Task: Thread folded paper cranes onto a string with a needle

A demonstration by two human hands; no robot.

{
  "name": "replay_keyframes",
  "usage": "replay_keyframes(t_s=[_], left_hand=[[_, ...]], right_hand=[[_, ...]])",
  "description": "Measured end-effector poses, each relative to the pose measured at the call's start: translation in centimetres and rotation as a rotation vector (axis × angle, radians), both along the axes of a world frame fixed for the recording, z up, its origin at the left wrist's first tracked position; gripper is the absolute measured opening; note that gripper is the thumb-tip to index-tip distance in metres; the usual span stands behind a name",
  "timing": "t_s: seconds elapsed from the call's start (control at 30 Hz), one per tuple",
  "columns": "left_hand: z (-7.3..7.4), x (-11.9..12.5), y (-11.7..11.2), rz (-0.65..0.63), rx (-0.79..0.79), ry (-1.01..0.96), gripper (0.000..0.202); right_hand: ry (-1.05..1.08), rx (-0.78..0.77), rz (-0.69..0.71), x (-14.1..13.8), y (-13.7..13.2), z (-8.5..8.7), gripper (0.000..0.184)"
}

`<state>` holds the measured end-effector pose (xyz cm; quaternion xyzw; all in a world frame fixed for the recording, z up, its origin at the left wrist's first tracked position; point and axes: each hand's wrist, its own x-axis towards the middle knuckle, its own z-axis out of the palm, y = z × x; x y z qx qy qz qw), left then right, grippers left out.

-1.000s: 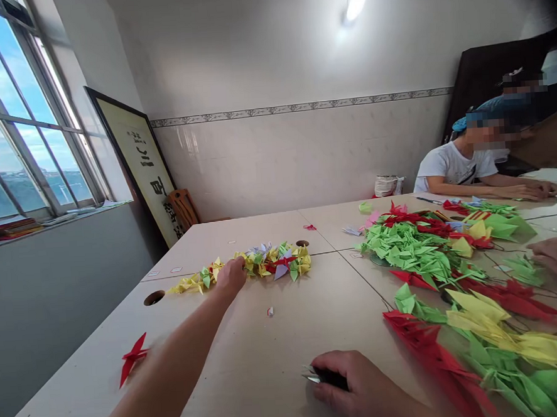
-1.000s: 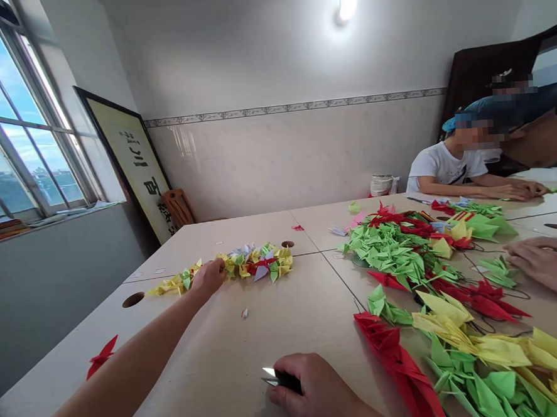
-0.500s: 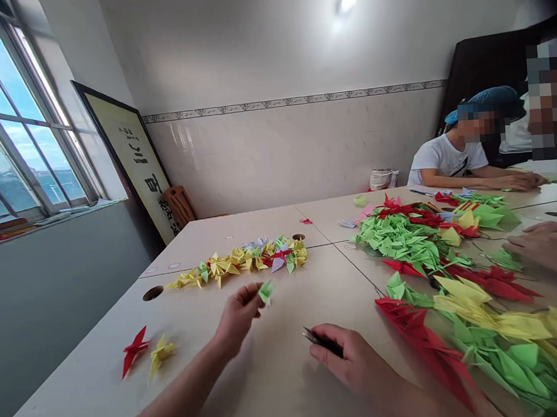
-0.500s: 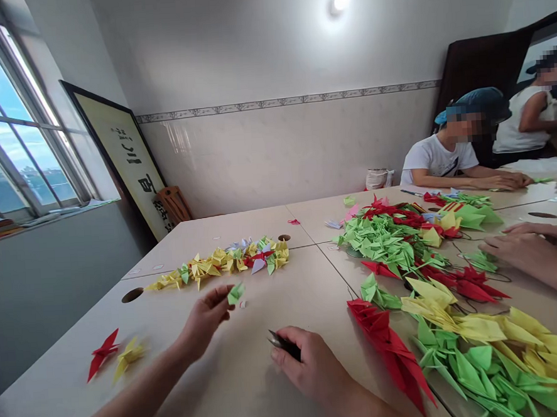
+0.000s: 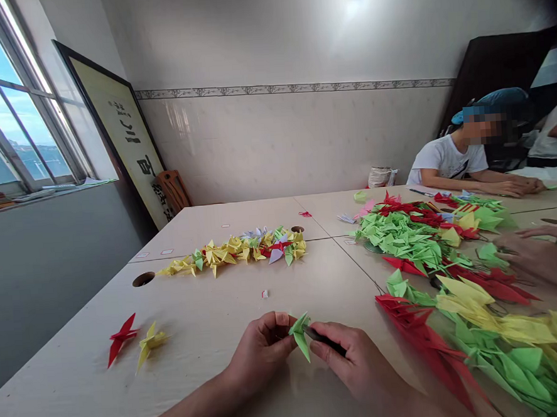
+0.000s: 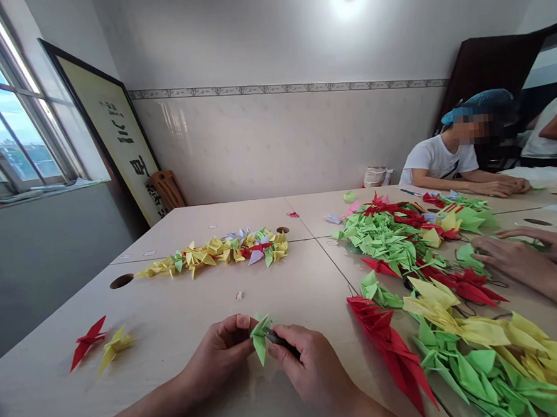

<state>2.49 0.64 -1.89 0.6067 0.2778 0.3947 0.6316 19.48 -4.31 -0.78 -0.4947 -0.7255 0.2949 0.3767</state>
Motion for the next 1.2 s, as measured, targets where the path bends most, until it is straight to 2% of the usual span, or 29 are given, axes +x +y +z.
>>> replay_keyframes(t_s=[0.17, 0.5, 0.57, 0.73, 0.8, 1.2], left_hand=[[-0.2, 0.1, -0.1, -0.015, -0.012, -0.012, 0.015], [0.9, 0.1, -0.5, -0.007, -0.070, -0.008, 0.019], [1.1, 0.1, -0.5, 0.048, -0.176, -0.050, 0.018], [1.2, 0.3, -0.7, 0.217, -0.694, -0.297, 0.024], [1.3, 0.5, -0.9, 0.218, -0.772, -0.347, 0.026], [1.2, 0.8, -1.4, 0.122, -0.707, -0.342, 0.025]], right_hand=[[-0.052, 0.012, 0.010, 0.0, 0.1, -0.3, 0.021], [-0.005, -0.003, 0.010, -0.1, 0.1, -0.3, 0.024], [0.002, 0.000, -0.024, 0.0, 0.0, -0.1, 0.025], [0.020, -0.039, -0.083, -0.3, -0.2, 0.2, 0.025], [0.032, -0.040, -0.049, -0.7, -0.3, 0.1, 0.023], [0.101, -0.080, -0.015, -1.1, -0.1, 0.3, 0.024]])
